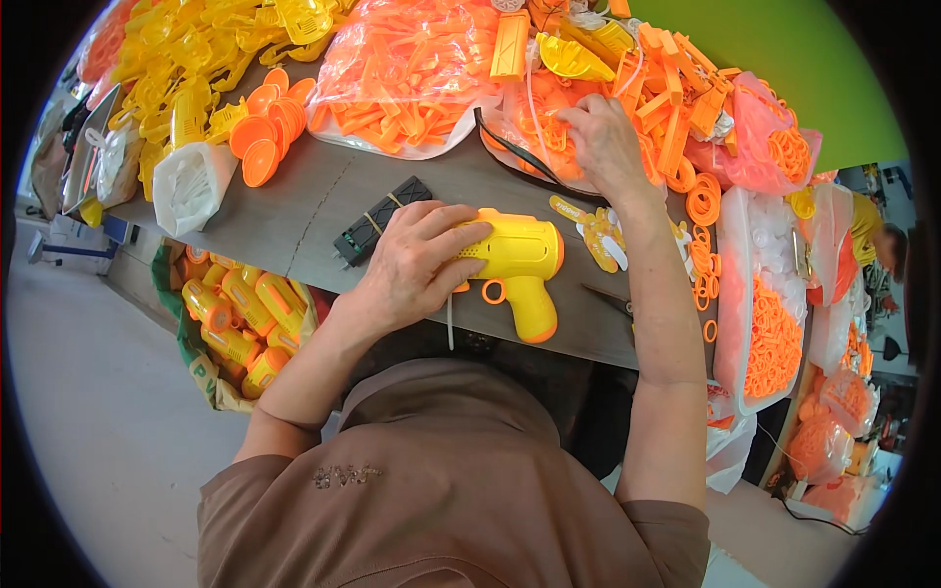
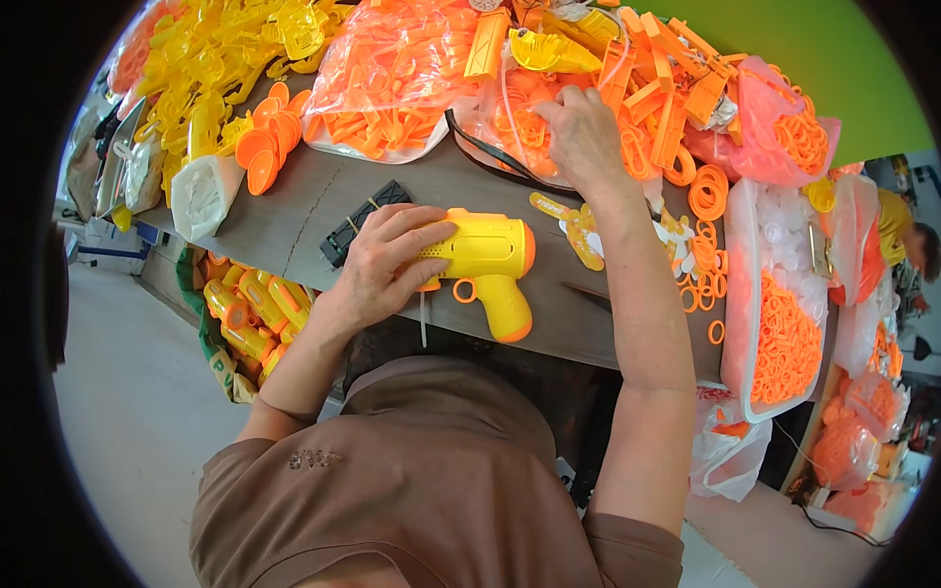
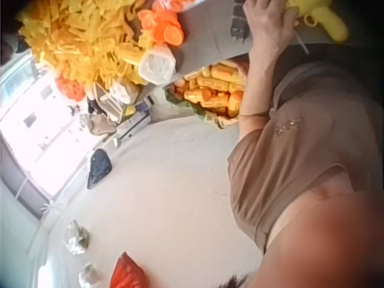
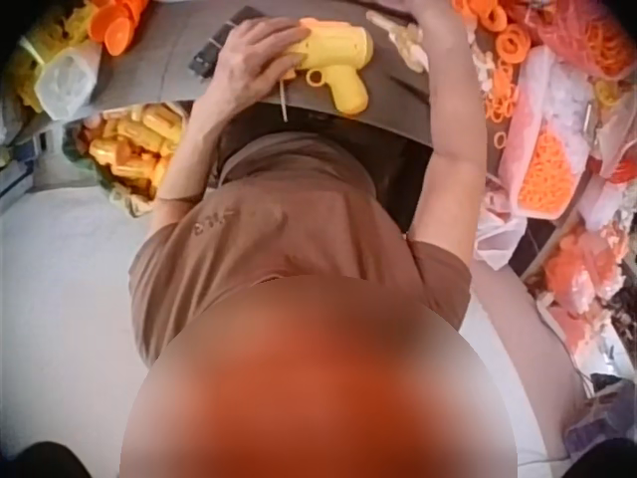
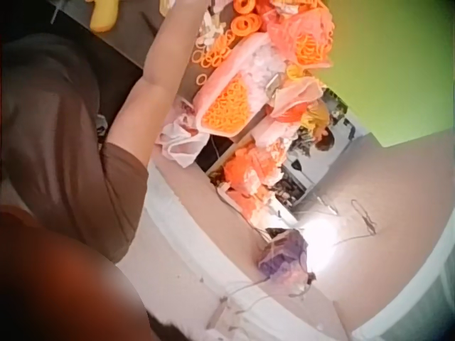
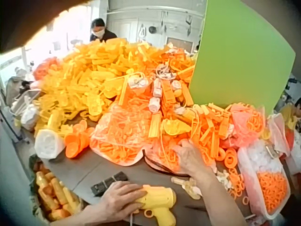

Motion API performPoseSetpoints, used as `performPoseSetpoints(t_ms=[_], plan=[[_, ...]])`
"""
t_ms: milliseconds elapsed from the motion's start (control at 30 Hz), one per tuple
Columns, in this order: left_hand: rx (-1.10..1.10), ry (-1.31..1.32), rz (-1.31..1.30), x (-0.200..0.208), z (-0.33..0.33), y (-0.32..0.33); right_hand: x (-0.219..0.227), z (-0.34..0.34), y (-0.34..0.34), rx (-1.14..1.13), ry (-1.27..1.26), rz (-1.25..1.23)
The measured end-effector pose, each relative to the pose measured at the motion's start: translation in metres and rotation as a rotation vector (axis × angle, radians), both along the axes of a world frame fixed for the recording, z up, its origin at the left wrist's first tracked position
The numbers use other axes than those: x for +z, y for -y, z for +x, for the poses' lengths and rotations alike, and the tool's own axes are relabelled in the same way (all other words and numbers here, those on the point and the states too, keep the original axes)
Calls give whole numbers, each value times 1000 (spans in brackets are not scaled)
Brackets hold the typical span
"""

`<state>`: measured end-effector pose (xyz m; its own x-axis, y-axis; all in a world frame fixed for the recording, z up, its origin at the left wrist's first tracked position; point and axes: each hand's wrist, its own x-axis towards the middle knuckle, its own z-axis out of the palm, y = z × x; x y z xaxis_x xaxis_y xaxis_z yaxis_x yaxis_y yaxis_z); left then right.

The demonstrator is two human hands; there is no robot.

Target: Assembling the internal and external components of a yellow toy gun and trimming excess plastic.

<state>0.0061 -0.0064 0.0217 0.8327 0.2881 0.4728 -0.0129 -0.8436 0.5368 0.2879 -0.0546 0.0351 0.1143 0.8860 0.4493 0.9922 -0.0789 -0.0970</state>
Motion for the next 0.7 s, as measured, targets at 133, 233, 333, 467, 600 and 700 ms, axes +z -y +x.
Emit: performPoseSetpoints(t_ms=[133, 233, 333, 467, 600, 700], plan=[[42, 101, 3, -9, 1, 2, 3, 4, 2, -4, 1, 11], [36, 123, 8, -12, 1, 1, 17, 1, 6, 6, -42, 187], [31, 125, 7, -11, 4, 0, 25, 1, 10, -10, -12, 153], [34, 124, 14, -13, 4, 1, 28, -3, 16, -42, -41, 111], [51, 125, 36, -13, 4, 2, 28, -3, 22, -65, -112, 5], [51, 123, 67, -11, 4, 3, 27, 2, 25, -41, -302, 103]])
